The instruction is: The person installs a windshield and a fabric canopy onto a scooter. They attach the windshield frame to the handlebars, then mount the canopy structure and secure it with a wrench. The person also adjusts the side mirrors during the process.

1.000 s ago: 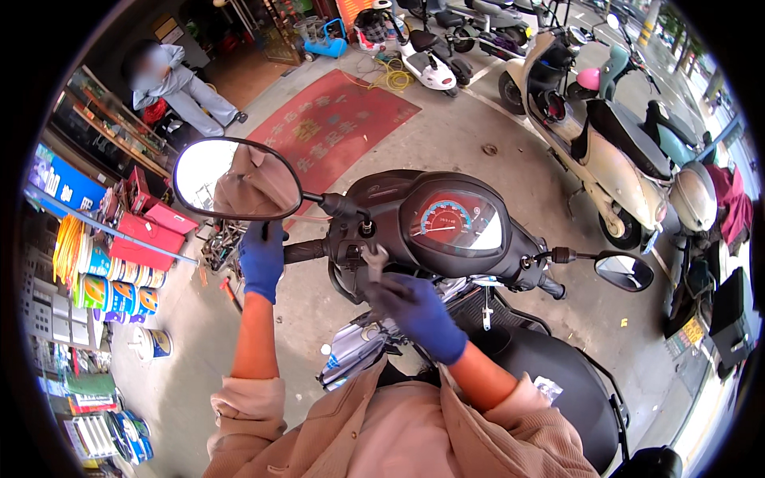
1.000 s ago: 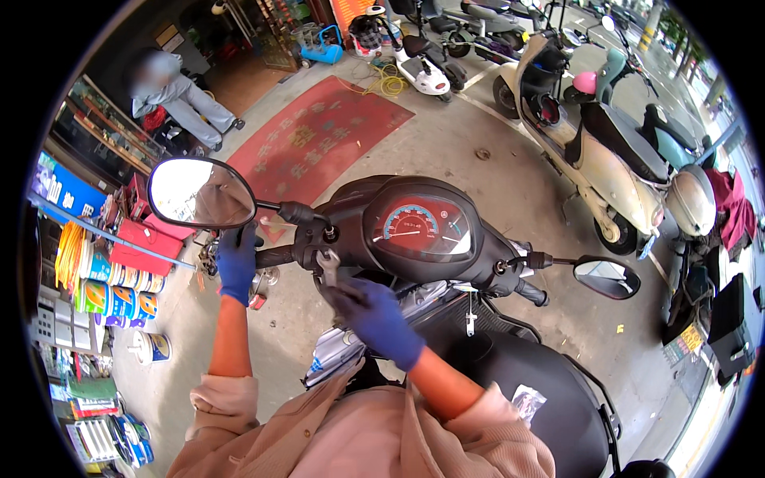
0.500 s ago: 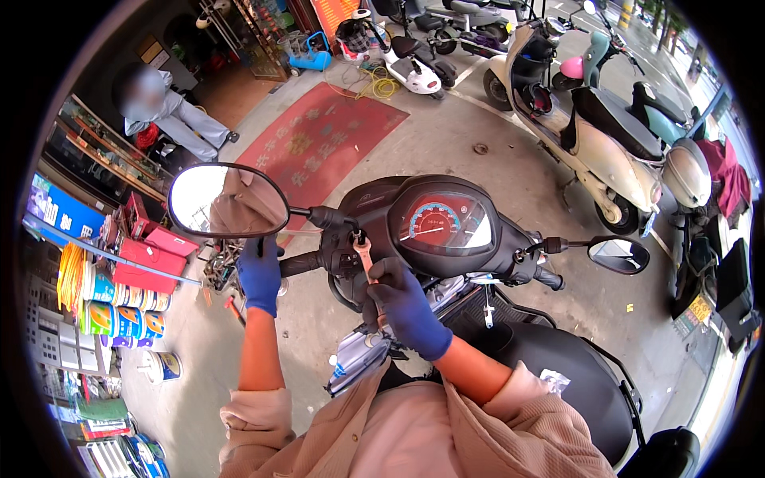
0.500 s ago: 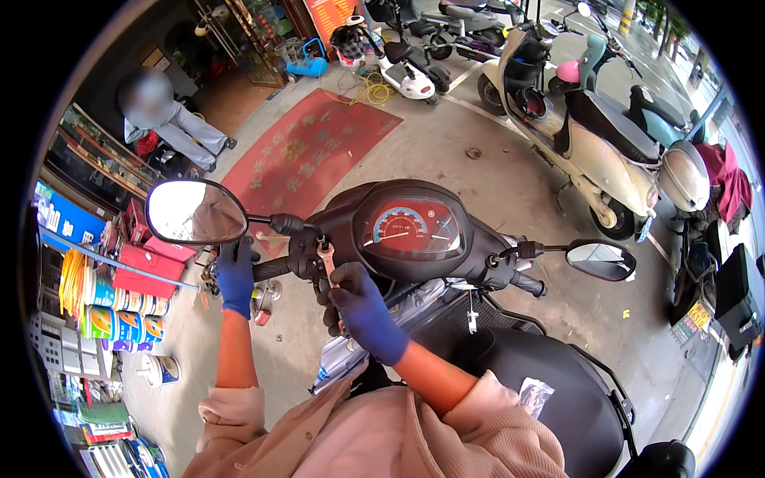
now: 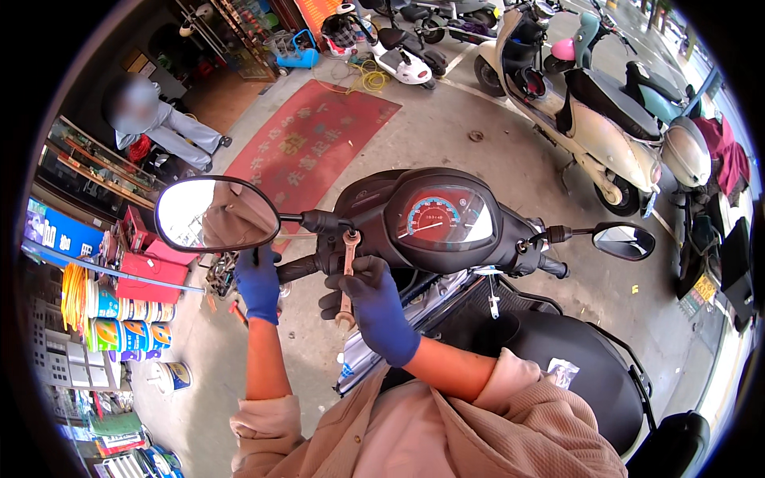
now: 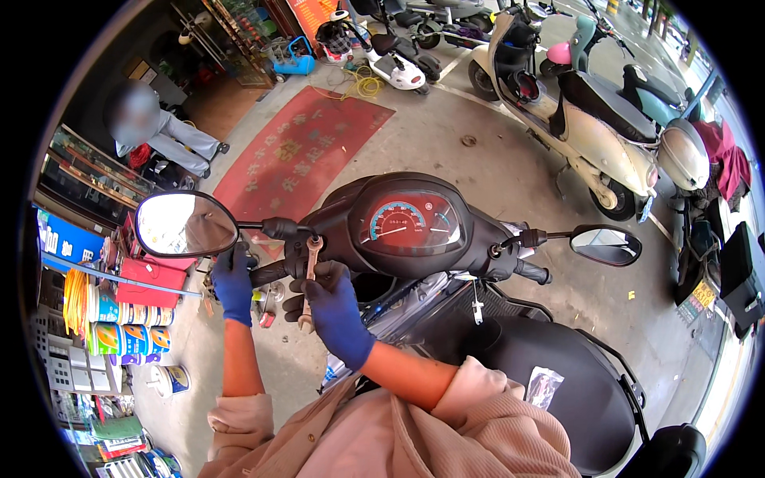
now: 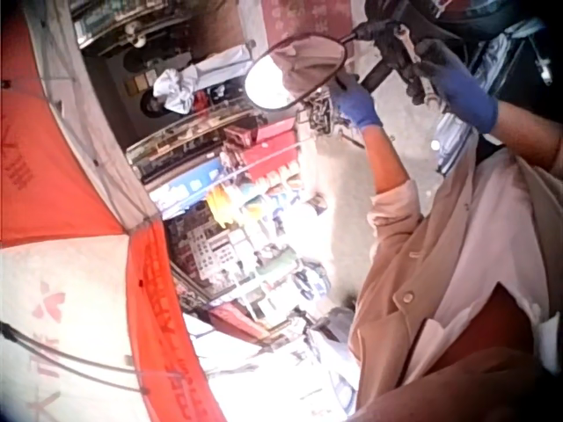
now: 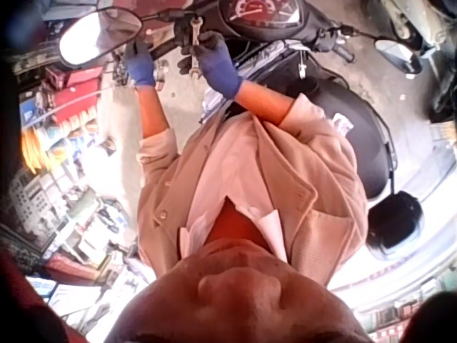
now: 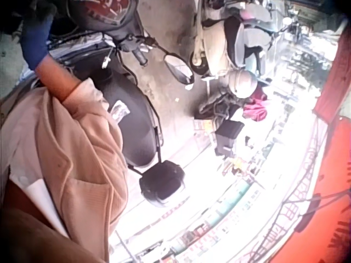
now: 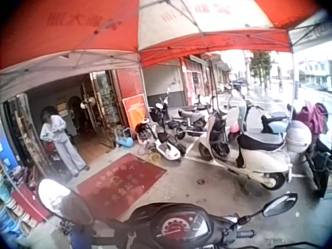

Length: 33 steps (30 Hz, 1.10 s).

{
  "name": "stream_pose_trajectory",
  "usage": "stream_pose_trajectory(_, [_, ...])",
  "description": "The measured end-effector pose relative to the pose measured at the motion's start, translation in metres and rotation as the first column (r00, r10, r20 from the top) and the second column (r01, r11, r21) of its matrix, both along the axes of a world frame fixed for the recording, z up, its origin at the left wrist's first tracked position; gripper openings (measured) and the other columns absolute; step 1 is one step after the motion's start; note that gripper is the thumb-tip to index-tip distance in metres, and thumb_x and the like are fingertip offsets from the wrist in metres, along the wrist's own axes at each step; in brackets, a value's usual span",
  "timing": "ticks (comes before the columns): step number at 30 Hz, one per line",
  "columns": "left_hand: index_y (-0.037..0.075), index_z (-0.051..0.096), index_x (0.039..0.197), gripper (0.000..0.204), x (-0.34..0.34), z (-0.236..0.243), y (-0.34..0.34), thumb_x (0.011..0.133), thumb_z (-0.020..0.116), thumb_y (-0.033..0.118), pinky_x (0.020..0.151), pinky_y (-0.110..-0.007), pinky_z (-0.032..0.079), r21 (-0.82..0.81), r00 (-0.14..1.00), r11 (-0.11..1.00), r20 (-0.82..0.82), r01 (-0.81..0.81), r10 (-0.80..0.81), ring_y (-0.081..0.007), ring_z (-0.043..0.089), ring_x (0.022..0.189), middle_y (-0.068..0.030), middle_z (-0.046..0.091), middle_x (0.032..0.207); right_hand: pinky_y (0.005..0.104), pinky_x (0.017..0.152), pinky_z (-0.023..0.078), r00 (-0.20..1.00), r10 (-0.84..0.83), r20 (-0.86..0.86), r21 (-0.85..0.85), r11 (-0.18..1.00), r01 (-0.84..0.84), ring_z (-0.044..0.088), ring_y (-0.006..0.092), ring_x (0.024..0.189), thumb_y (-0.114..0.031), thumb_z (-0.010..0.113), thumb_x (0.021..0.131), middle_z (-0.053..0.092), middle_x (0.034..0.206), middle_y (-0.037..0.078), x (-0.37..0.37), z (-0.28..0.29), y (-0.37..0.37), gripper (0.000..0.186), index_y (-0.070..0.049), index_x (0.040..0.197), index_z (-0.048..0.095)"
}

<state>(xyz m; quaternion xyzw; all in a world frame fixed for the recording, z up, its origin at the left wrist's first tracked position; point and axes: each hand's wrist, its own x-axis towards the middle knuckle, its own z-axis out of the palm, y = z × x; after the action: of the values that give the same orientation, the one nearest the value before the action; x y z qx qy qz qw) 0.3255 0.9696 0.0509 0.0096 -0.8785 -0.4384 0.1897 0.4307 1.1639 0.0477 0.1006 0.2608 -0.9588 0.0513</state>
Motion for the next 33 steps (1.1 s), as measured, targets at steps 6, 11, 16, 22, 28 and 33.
stream_pose_trajectory(6, [-0.001, 0.062, 0.087, 0.023, 0.001, 0.001, 0.002, 0.092, 0.055, 0.02, 0.056, -0.032, 0.045, -0.056, 0.999, 0.998, -0.049, -0.011, 0.008, -0.0161, 0.057, 0.057, -0.0091, 0.065, 0.068, 0.0347, 0.054, 0.053, 0.997, 0.067, 0.028, 0.065, 0.996, -0.068, 0.062, 0.0207, 0.06, -0.009, 0.052, 0.091, 0.06, 0.088, 0.014, -0.001, 0.008, 0.012, 0.017, -0.005, 0.102, 0.041])
stream_pose_trajectory(11, [-0.002, 0.061, 0.085, 0.023, 0.003, 0.004, 0.007, 0.092, 0.054, 0.019, 0.055, -0.033, 0.045, -0.035, 0.998, 0.999, -0.044, -0.039, 0.038, -0.0171, 0.058, 0.055, -0.0098, 0.064, 0.065, 0.0311, 0.049, 0.042, 0.945, 0.324, -0.049, -0.139, 0.935, -0.327, 0.048, 0.0118, 0.05, -0.019, 0.052, 0.093, 0.053, 0.072, 0.004, -0.011, 0.004, 0.024, 0.012, -0.009, 0.089, 0.047])
stream_pose_trajectory(16, [-0.001, 0.061, 0.084, 0.022, 0.005, 0.005, 0.003, 0.092, 0.052, 0.017, 0.054, -0.033, 0.046, -0.165, 0.999, 0.986, -0.049, -0.028, 0.02, -0.0174, 0.059, 0.055, -0.0103, 0.063, 0.065, 0.0288, 0.044, 0.036, 0.903, 0.424, 0.063, 0.012, 0.905, -0.426, 0.04, 0.0097, 0.047, -0.02, 0.052, 0.093, 0.041, 0.063, -0.003, -0.022, -0.002, 0.021, 0.009, -0.013, 0.097, 0.049])
stream_pose_trajectory(22, [0.001, 0.065, 0.09, 0.021, -0.012, 0.012, 0.02, 0.091, 0.053, 0.018, 0.066, -0.034, 0.046, -0.254, 0.999, 0.967, -0.049, -0.017, 0.005, -0.02, 0.061, 0.069, -0.0102, 0.063, 0.076, 0.0263, 0.044, 0.04, 0.747, 0.664, 0.036, 0.456, 0.654, -0.604, 0.047, 0.0106, 0.052, -0.022, 0.055, 0.094, 0.048, 0.066, 0.001, -0.032, 0.007, 0.159, 0.018, -0.006, 0.101, 0.054])
stream_pose_trajectory(28, [0.002, 0.065, 0.097, 0.022, -0.024, -0.019, -0.025, 0.091, 0.052, 0.019, 0.067, -0.034, 0.047, -0.159, 0.999, 0.986, -0.021, 0.046, -0.05, -0.0194, 0.058, 0.072, -0.0088, 0.064, 0.083, 0.0256, 0.047, 0.041, 0.942, 0.335, 0.035, 0.589, 0.754, -0.29, 0.053, 0.0102, 0.055, -0.021, 0.051, 0.096, 0.056, 0.069, 0.003, 0.0, -0.033, 0.195, 0.029, -0.005, 0.12, 0.054])
stream_pose_trajectory(33, [0.003, 0.066, 0.099, 0.02, -0.023, -0.017, -0.046, 0.092, 0.051, 0.015, 0.084, -0.035, 0.047, -0.839, 0.909, 0.534, -0.3, -0.106, -0.29, -0.0212, 0.062, 0.087, -0.0095, 0.066, 0.092, 0.0291, 0.058, 0.047, 0.991, 0.028, -0.132, 0.828, 0.553, 0.095, 0.059, 0.0175, 0.068, -0.015, 0.057, 0.088, 0.059, 0.077, 0.006, 0.066, -0.08, 0.188, 0.027, -0.004, 0.113, 0.058])
